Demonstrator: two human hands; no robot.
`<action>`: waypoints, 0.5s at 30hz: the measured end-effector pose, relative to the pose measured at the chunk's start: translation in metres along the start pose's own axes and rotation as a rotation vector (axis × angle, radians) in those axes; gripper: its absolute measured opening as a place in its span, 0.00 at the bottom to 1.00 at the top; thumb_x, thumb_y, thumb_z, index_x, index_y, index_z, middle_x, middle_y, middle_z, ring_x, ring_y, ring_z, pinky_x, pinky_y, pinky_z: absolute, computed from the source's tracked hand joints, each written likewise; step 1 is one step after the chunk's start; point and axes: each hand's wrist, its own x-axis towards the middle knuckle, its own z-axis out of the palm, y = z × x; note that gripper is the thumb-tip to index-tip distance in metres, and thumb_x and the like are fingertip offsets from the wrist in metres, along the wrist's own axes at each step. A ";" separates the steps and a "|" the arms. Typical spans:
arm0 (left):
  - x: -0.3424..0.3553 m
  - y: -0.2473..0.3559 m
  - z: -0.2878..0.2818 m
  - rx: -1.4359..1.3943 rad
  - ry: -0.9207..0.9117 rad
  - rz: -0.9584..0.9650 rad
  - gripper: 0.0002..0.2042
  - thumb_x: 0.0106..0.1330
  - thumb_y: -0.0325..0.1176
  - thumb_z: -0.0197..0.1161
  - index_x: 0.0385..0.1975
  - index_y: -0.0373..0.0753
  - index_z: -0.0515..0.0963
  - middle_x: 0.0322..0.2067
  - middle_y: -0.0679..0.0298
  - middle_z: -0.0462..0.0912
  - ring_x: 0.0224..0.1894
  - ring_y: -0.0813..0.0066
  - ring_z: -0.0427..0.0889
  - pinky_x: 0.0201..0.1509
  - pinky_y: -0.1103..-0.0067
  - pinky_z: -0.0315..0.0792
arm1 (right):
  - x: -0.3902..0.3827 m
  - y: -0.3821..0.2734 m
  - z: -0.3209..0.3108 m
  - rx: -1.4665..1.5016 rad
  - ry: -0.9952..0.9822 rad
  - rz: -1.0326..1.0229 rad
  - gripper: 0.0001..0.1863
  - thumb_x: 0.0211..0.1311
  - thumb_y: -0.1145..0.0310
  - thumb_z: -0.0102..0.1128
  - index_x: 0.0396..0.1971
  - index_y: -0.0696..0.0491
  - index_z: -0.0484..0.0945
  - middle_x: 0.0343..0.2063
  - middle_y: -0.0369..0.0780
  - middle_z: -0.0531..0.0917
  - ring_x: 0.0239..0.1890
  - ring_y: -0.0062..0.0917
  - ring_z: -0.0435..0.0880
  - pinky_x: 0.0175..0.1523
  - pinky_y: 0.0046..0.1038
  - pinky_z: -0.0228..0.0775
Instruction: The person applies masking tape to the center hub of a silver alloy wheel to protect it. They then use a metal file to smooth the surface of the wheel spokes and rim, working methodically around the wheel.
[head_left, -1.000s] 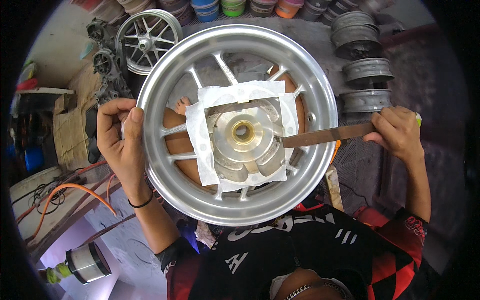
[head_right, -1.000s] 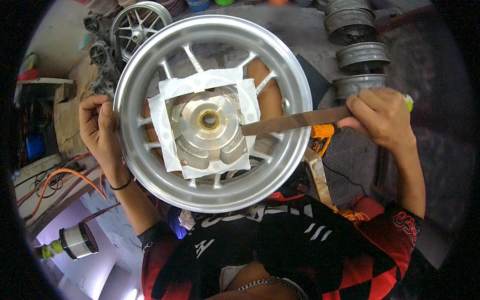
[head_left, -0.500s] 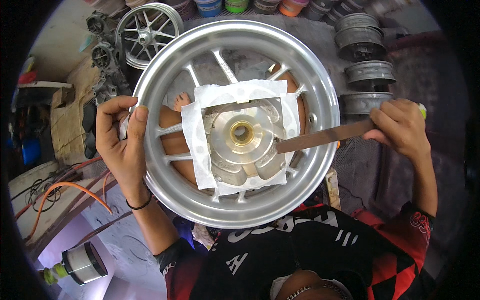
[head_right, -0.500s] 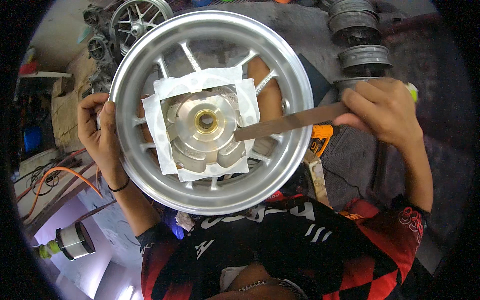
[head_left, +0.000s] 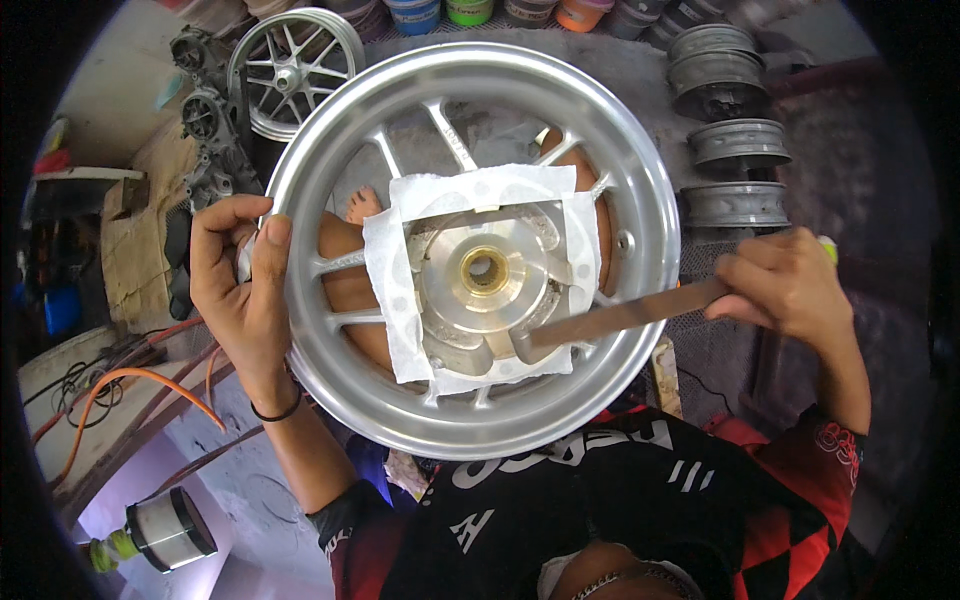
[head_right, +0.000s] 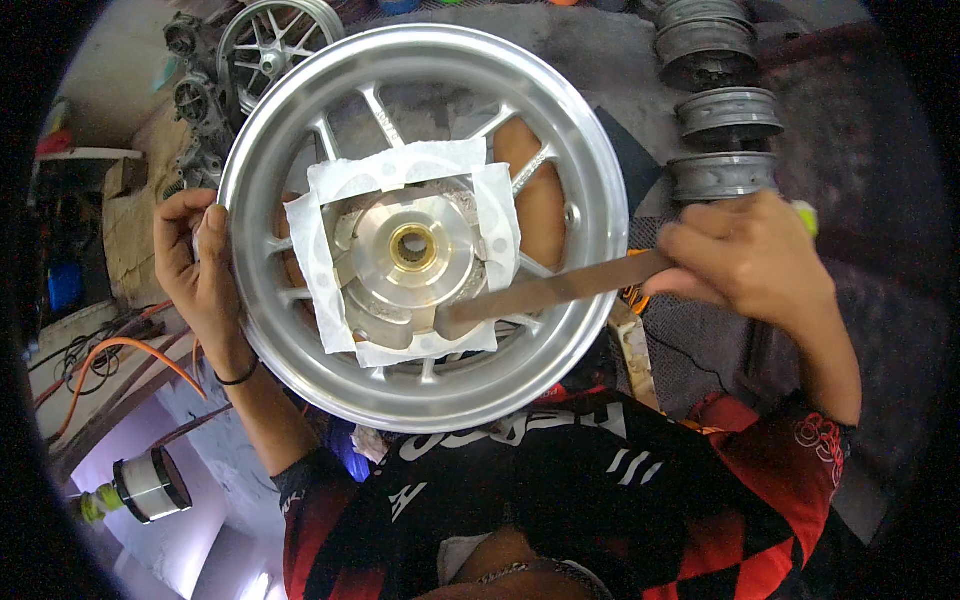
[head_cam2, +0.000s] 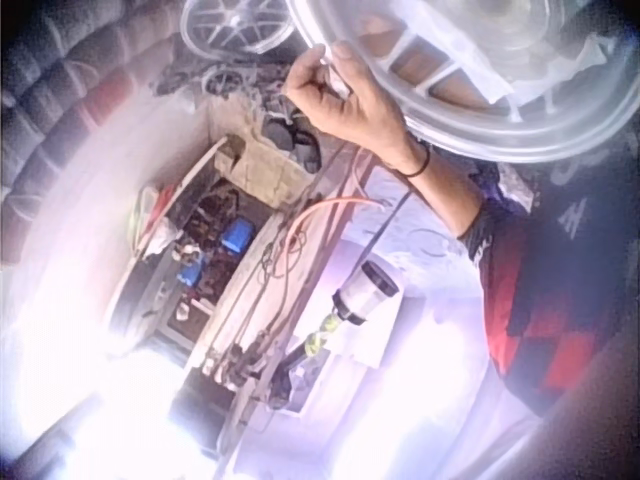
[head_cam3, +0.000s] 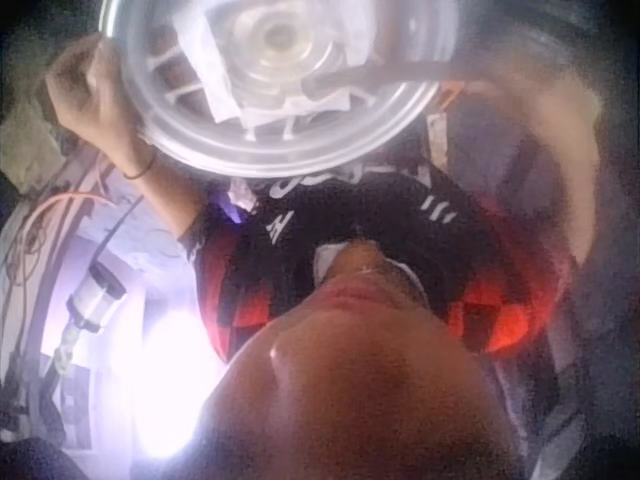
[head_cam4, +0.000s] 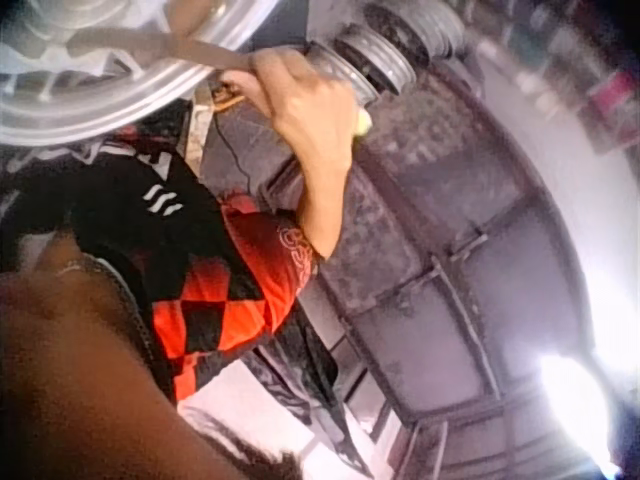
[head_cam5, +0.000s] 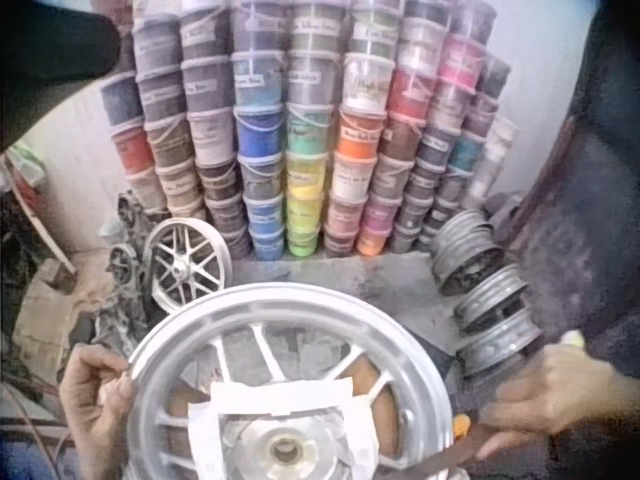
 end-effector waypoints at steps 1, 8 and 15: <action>-0.002 0.001 -0.001 0.022 0.009 0.009 0.10 0.67 0.28 0.69 0.43 0.34 0.77 0.33 0.71 0.75 0.33 0.89 0.66 0.39 0.90 0.61 | -0.006 0.003 -0.002 -0.023 0.007 0.037 0.20 0.56 0.47 0.67 0.31 0.51 0.77 0.20 0.36 0.75 0.22 0.32 0.82 0.26 0.35 0.70; 0.002 0.002 0.003 -0.004 0.021 0.027 0.09 0.67 0.28 0.68 0.43 0.34 0.77 0.34 0.71 0.76 0.33 0.88 0.67 0.40 0.90 0.62 | -0.010 -0.017 -0.010 -0.030 -0.029 0.057 0.21 0.55 0.46 0.67 0.30 0.51 0.78 0.19 0.36 0.75 0.21 0.33 0.80 0.26 0.36 0.69; 0.000 0.003 0.002 0.019 0.042 0.042 0.10 0.67 0.29 0.69 0.44 0.34 0.77 0.34 0.72 0.75 0.33 0.89 0.66 0.39 0.91 0.62 | -0.012 -0.018 -0.021 -0.077 -0.081 0.078 0.19 0.54 0.47 0.69 0.28 0.49 0.77 0.19 0.34 0.75 0.21 0.31 0.80 0.25 0.35 0.67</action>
